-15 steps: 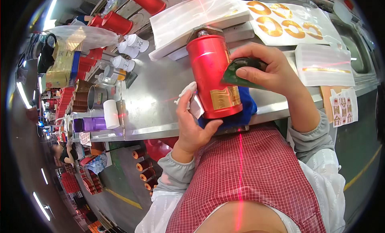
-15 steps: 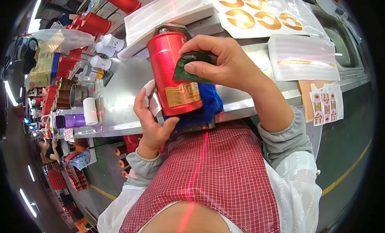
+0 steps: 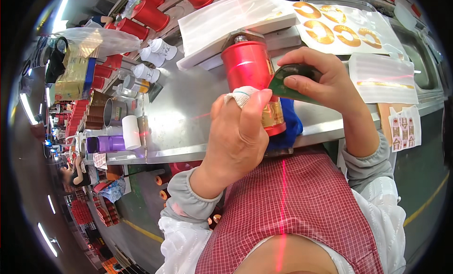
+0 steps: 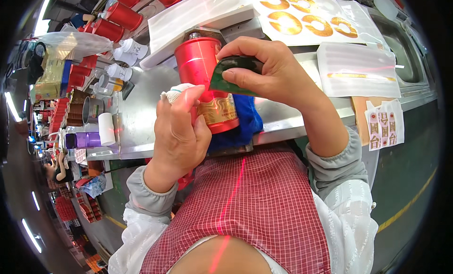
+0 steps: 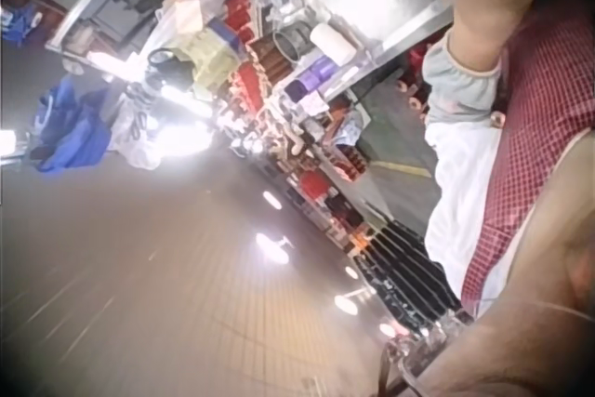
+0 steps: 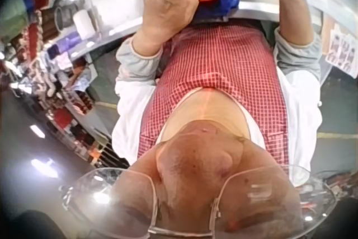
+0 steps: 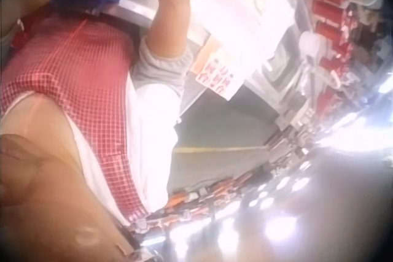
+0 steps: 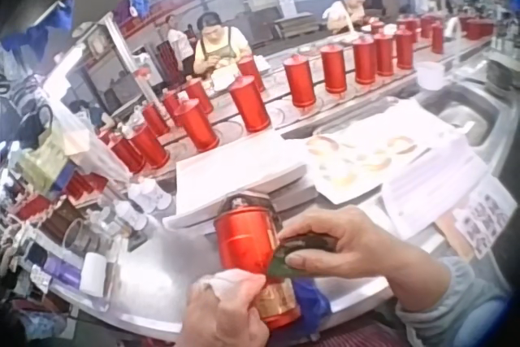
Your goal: The person applies a gold decorative label to a red cylindrical tin using a green squeegee tool to smooth the surface. They then apply a smaller square sticker to the tin and press it down firmly. The person works at a stainless steel counter with stacks of red tins and sticker sheets nearby.
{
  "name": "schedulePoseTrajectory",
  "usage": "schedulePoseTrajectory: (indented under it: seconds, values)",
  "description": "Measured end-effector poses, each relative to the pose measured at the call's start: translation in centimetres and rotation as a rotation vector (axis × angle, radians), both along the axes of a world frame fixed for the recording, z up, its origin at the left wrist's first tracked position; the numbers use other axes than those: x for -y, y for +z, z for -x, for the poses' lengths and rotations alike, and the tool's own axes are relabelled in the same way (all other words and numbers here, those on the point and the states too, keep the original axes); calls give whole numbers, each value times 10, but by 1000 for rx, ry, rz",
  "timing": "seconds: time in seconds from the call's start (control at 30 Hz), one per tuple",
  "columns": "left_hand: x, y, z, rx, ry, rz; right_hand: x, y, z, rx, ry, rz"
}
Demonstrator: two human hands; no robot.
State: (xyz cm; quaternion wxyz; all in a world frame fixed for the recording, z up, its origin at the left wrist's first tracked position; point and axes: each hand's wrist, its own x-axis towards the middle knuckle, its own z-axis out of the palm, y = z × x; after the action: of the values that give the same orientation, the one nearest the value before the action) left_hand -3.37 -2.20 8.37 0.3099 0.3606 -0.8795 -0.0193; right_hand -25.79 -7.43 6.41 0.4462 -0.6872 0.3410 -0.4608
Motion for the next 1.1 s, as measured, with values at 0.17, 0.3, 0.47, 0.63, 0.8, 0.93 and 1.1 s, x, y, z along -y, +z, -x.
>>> schedulePoseTrajectory:
  seconds: [0.17, 0.3, 0.47, 0.63, 0.8, 0.93, 1.1]
  values:
    - [-4, 2, -2, -41, 38, -186, 6, 5, -8, -28, 57, 113]
    - [-5, 2, -7, -253, 44, -339, 20, 12, -15, -125, 139, 188]
    - [-4, -14, -18, -541, 115, -428, 38, 36, -25, -310, 295, 302]
    - [-7, -24, -22, -532, 191, -340, 57, 41, -31, -314, 395, 392]
    - [-8, -28, -22, -544, 226, -304, 56, 63, -35, -479, 538, 185]
    - [-8, -30, -23, -505, 235, -269, 66, 52, -41, -407, 508, 338]
    - [-11, -24, -22, -405, 214, -332, 67, 50, -38, -385, 648, 243]
